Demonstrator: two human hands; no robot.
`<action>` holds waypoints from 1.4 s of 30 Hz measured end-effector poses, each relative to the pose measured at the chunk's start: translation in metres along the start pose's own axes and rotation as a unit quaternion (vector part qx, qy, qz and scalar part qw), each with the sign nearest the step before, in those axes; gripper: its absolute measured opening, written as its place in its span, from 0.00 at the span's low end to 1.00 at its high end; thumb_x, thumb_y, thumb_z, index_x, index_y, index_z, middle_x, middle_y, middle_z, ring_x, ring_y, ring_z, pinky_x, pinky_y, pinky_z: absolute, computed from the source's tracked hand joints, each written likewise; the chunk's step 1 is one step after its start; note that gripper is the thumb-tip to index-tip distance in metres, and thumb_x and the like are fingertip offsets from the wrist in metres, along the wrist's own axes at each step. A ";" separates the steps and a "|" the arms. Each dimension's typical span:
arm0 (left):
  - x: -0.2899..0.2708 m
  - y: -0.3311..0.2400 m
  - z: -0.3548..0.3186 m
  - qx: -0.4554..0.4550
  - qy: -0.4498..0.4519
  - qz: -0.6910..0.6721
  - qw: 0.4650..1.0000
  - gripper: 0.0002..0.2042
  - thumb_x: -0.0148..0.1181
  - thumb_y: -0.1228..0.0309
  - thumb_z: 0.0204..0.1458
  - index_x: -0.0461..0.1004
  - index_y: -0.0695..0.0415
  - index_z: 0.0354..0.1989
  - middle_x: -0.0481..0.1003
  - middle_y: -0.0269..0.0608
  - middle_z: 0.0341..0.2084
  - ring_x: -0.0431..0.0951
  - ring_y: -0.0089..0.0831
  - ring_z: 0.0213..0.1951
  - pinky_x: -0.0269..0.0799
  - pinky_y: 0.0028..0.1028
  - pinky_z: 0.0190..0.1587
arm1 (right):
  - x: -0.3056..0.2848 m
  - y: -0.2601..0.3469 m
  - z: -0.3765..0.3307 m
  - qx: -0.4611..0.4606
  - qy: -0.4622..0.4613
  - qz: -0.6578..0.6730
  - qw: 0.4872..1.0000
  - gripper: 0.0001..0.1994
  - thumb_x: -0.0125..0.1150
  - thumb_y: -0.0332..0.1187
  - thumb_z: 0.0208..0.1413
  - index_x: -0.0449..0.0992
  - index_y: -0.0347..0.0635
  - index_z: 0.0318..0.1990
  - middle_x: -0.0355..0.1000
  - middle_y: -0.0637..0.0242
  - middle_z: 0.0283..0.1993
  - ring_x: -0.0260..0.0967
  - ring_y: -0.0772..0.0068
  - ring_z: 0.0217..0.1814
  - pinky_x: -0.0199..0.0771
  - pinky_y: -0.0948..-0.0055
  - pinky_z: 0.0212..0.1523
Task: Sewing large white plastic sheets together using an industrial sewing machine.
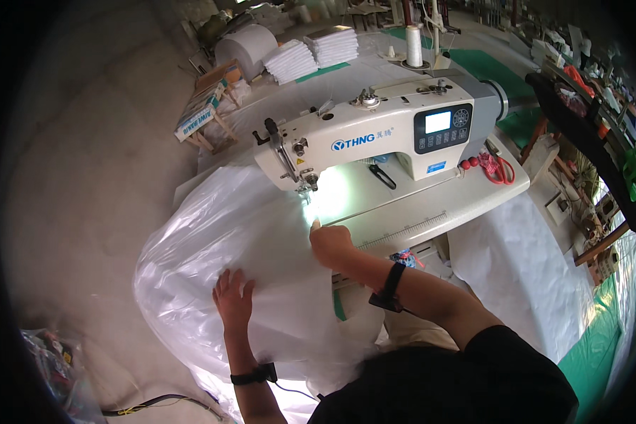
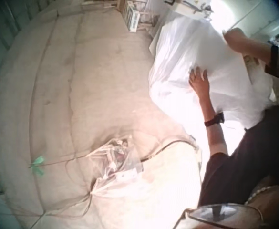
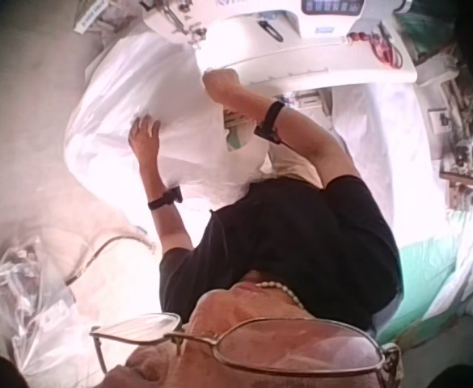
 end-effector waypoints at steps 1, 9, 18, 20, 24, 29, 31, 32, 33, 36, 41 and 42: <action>0.005 -0.001 0.003 0.000 -0.001 -0.001 1.000 0.19 0.56 0.59 0.51 0.70 0.50 0.51 0.64 0.45 0.54 0.61 0.44 0.58 0.53 0.47 0.58 | 0.000 -0.002 0.006 0.005 0.006 0.000 1.000 0.23 0.49 0.27 0.49 0.62 0.23 0.54 0.75 0.58 0.26 0.75 0.60 0.29 0.72 0.64 0.27; 0.035 -0.008 0.049 -0.102 0.082 0.040 0.991 0.26 0.43 0.49 0.55 0.58 0.43 0.61 0.54 0.44 0.63 0.51 0.45 0.64 0.40 0.62 0.59 | -0.002 -0.007 0.036 0.041 0.000 0.023 0.999 0.14 0.49 0.26 0.49 0.68 0.32 0.44 0.75 0.55 0.30 0.75 0.56 0.33 0.73 0.63 0.29; 0.046 -0.003 0.067 -0.066 0.105 0.056 0.991 0.27 0.37 0.48 0.57 0.55 0.45 0.63 0.51 0.45 0.64 0.48 0.46 0.65 0.38 0.62 0.60 | 0.010 -0.002 -0.099 0.120 0.077 0.274 0.951 0.23 0.58 0.38 0.47 0.60 0.27 0.43 0.71 0.44 0.32 0.71 0.45 0.40 0.70 0.54 0.41; 0.045 0.006 0.067 -0.054 0.099 0.063 0.992 0.28 0.37 0.47 0.57 0.56 0.46 0.63 0.51 0.45 0.64 0.48 0.47 0.65 0.38 0.62 0.60 | 0.056 -0.002 -0.109 0.095 0.169 0.290 0.937 0.28 0.60 0.55 0.45 0.71 0.33 0.36 0.72 0.47 0.33 0.71 0.48 0.36 0.70 0.59 0.38; 0.043 0.020 0.068 -0.013 0.053 0.047 0.997 0.27 0.42 0.48 0.55 0.61 0.50 0.60 0.56 0.48 0.61 0.52 0.49 0.63 0.41 0.61 0.60 | 0.136 0.017 -0.116 -0.032 0.123 0.343 0.931 0.31 0.52 0.61 0.50 0.73 0.38 0.44 0.72 0.50 0.43 0.69 0.53 0.46 0.68 0.60 0.47; 0.039 0.020 0.064 0.015 0.032 0.023 0.999 0.27 0.46 0.50 0.53 0.63 0.52 0.57 0.56 0.50 0.60 0.52 0.52 0.63 0.42 0.62 0.58 | 0.188 0.037 -0.106 -0.006 0.037 0.351 0.936 0.23 0.53 0.53 0.52 0.72 0.39 0.39 0.70 0.52 0.39 0.65 0.54 0.40 0.64 0.59 0.41; 0.033 0.019 0.070 0.015 0.051 0.025 0.998 0.27 0.44 0.49 0.54 0.62 0.52 0.58 0.55 0.50 0.61 0.51 0.51 0.63 0.42 0.62 0.59 | 0.212 0.033 -0.106 -0.040 -0.134 0.327 0.935 0.17 0.55 0.46 0.52 0.73 0.38 0.29 0.71 0.50 0.27 0.65 0.52 0.27 0.64 0.54 0.29; 0.032 0.018 0.072 0.011 0.077 0.026 0.997 0.27 0.43 0.49 0.54 0.62 0.52 0.58 0.54 0.50 0.62 0.51 0.51 0.64 0.42 0.62 0.59 | 0.214 0.032 -0.110 -0.044 -0.115 0.390 0.913 0.16 0.57 0.43 0.52 0.74 0.36 0.30 0.70 0.58 0.24 0.64 0.62 0.27 0.64 0.59 0.29; 0.034 0.020 0.077 0.016 0.078 0.029 0.996 0.27 0.43 0.49 0.54 0.62 0.52 0.58 0.54 0.50 0.62 0.51 0.51 0.64 0.42 0.62 0.59 | 0.213 0.037 -0.117 -0.047 -0.092 0.453 0.886 0.14 0.58 0.39 0.51 0.75 0.34 0.31 0.69 0.65 0.22 0.62 0.73 0.28 0.64 0.64 0.29; 0.057 0.037 0.100 0.076 0.059 0.023 0.995 0.27 0.45 0.49 0.54 0.62 0.52 0.58 0.56 0.48 0.61 0.51 0.50 0.63 0.41 0.61 0.60 | 0.027 0.039 -0.151 0.024 0.244 0.576 0.780 0.24 0.49 0.49 0.58 0.69 0.39 0.52 0.68 0.53 0.51 0.64 0.58 0.55 0.60 0.65 0.57; 0.065 0.062 0.105 0.059 0.056 0.047 0.996 0.27 0.46 0.51 0.54 0.59 0.50 0.60 0.54 0.45 0.63 0.50 0.46 0.65 0.42 0.58 0.61 | 0.036 0.020 -0.156 0.020 0.369 0.544 0.753 0.24 0.53 0.50 0.56 0.66 0.40 0.52 0.66 0.62 0.46 0.66 0.68 0.45 0.71 0.67 0.42; 0.049 0.051 0.096 0.050 0.040 0.070 0.996 0.27 0.48 0.53 0.53 0.59 0.50 0.60 0.54 0.44 0.63 0.50 0.46 0.65 0.43 0.58 0.61 | 0.033 0.015 -0.163 0.044 0.399 0.500 0.767 0.25 0.53 0.53 0.54 0.68 0.40 0.49 0.67 0.65 0.41 0.67 0.70 0.40 0.72 0.69 0.37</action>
Point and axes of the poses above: each hand's wrist, its own z-axis towards the middle knuckle, its own x-axis out of the palm, y = z × x, the point moved 1 cm from there along z, towards the middle knuckle
